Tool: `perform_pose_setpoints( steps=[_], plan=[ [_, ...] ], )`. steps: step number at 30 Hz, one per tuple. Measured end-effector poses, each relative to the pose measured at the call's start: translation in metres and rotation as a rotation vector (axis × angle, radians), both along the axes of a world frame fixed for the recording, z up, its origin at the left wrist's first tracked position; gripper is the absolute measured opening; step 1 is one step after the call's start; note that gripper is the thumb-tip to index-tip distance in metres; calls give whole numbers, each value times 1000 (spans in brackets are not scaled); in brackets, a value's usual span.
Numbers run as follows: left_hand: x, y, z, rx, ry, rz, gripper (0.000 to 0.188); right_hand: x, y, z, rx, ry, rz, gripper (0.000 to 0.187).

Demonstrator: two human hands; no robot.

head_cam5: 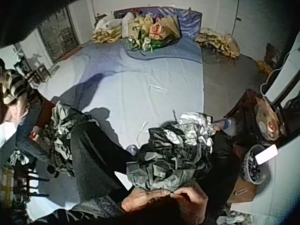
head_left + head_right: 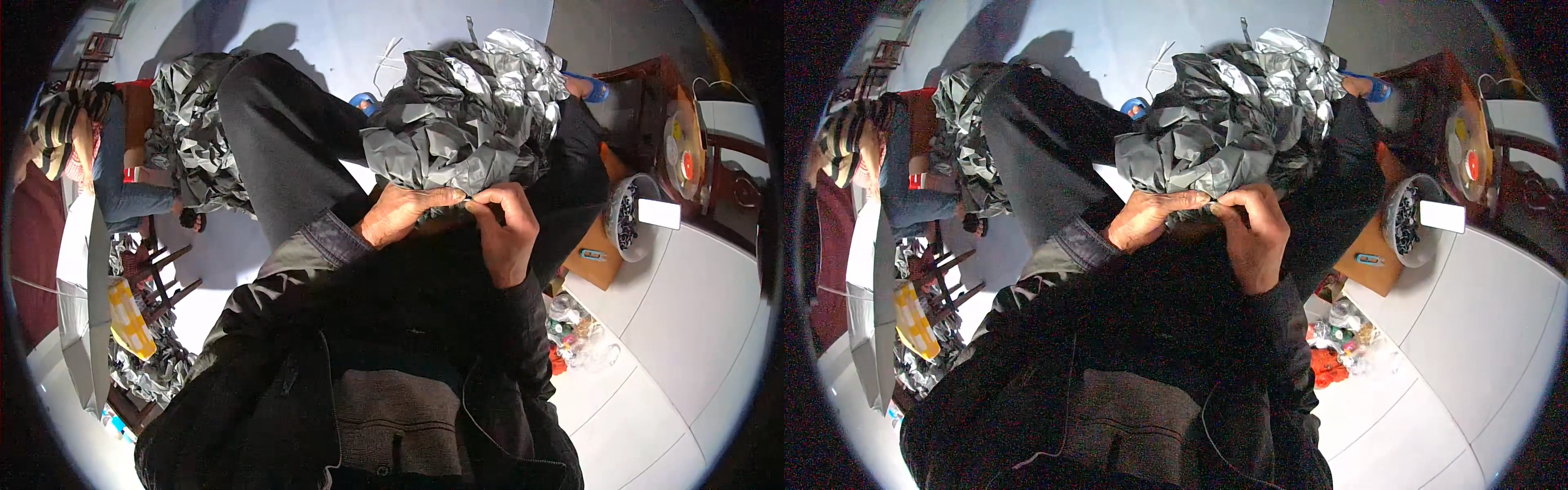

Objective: Folding and bundling silver-lined foil material while sitting on the floor.

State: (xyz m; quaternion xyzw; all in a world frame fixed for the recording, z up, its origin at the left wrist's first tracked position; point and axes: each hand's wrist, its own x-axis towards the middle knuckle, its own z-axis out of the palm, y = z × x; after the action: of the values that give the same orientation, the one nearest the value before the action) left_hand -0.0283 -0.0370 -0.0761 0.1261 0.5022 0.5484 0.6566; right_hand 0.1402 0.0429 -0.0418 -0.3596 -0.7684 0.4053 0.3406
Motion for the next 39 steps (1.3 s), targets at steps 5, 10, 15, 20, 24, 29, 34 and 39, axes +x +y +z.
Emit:
perform_pose_setpoints(
  steps=[5,10,15,20,24,29,34,39],
  plan=[
    [0,-1,1,-31,61,-19,24,0,-3,-10,3,-99,-38,17],
    [4,5,8,11,141,-55,29,4,-9,-14,-119,-137,-185,32],
    [3,5,-2,46,216,-29,31,2,-2,-21,-121,-182,-61,69],
    [-3,4,-2,79,316,-194,36,10,12,-32,41,-103,40,55],
    [-1,5,1,120,404,-253,40,13,8,-40,-69,-306,15,32],
    [-1,6,-6,102,464,-219,43,18,11,-40,-112,-320,97,31],
    [2,5,-14,99,619,-206,40,5,-3,-41,-199,-176,48,25],
    [4,4,-26,90,526,-146,38,-8,-19,-53,-194,-87,-44,23]
  ],
)
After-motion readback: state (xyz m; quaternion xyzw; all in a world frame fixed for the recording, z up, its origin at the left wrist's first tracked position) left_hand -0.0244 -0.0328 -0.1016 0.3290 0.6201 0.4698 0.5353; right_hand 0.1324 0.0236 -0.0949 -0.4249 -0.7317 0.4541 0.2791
